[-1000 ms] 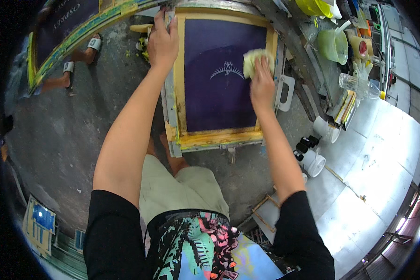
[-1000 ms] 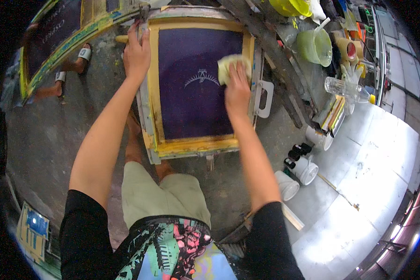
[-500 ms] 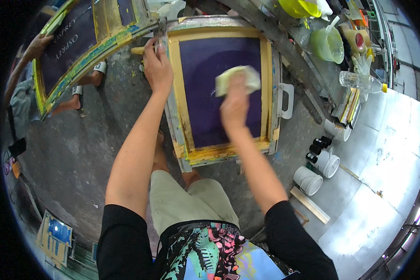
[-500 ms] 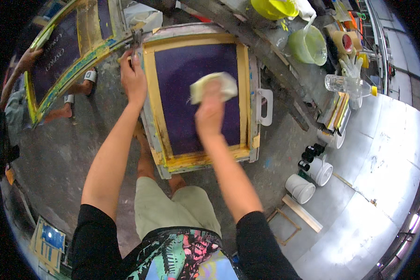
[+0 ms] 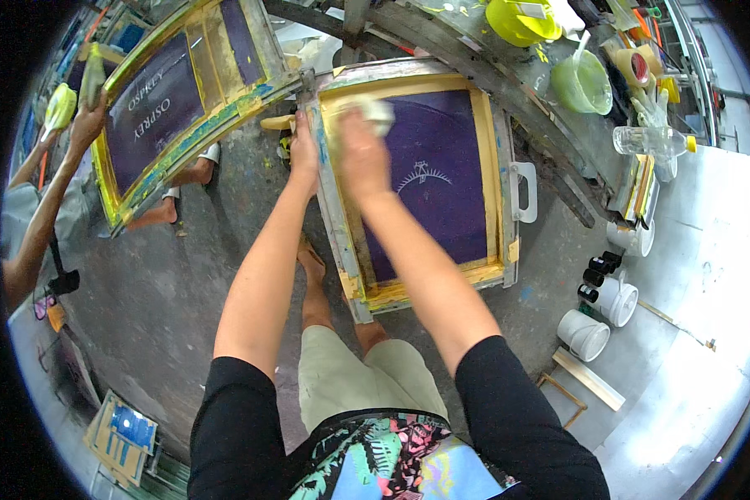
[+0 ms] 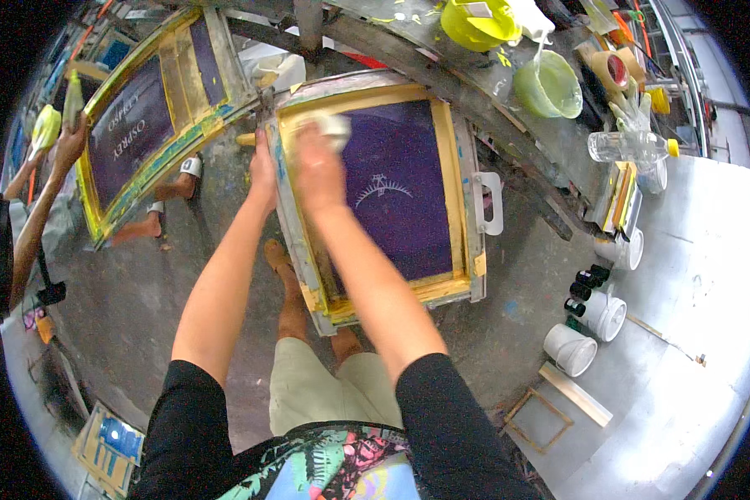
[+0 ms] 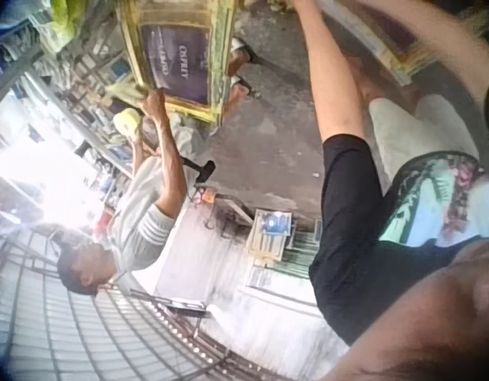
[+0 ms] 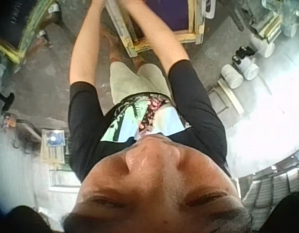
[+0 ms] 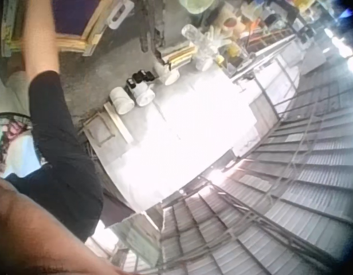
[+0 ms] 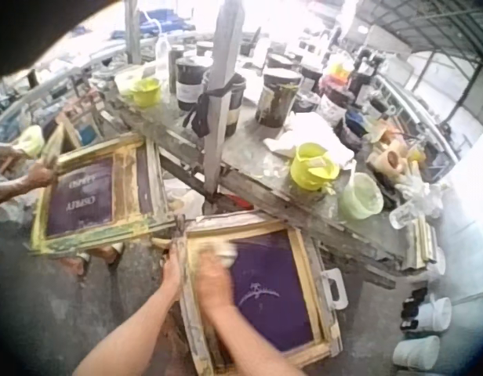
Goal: The person pours yellow ink onto a screen printing frame and uses a squeegee to spread the ink across the mesh. They then wipe the screen with a cloth and repeat the process while another person works nearby.
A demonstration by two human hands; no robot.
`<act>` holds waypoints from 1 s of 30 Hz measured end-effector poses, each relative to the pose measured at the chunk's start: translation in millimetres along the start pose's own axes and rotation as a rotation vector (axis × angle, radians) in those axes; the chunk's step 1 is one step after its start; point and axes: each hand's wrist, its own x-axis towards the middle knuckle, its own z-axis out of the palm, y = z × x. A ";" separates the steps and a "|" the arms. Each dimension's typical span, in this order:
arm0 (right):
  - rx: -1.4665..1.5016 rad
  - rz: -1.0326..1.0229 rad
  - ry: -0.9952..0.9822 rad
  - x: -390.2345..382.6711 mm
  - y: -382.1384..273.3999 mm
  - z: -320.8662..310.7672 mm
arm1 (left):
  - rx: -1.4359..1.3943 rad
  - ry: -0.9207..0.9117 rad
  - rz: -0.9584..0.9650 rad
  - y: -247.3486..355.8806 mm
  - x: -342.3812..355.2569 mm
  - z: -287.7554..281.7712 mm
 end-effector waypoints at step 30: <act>0.048 -0.174 -0.450 -147.4 -17.8 -70.8 | 0.314 0.272 0.337 -7.9 -3.9 -8.7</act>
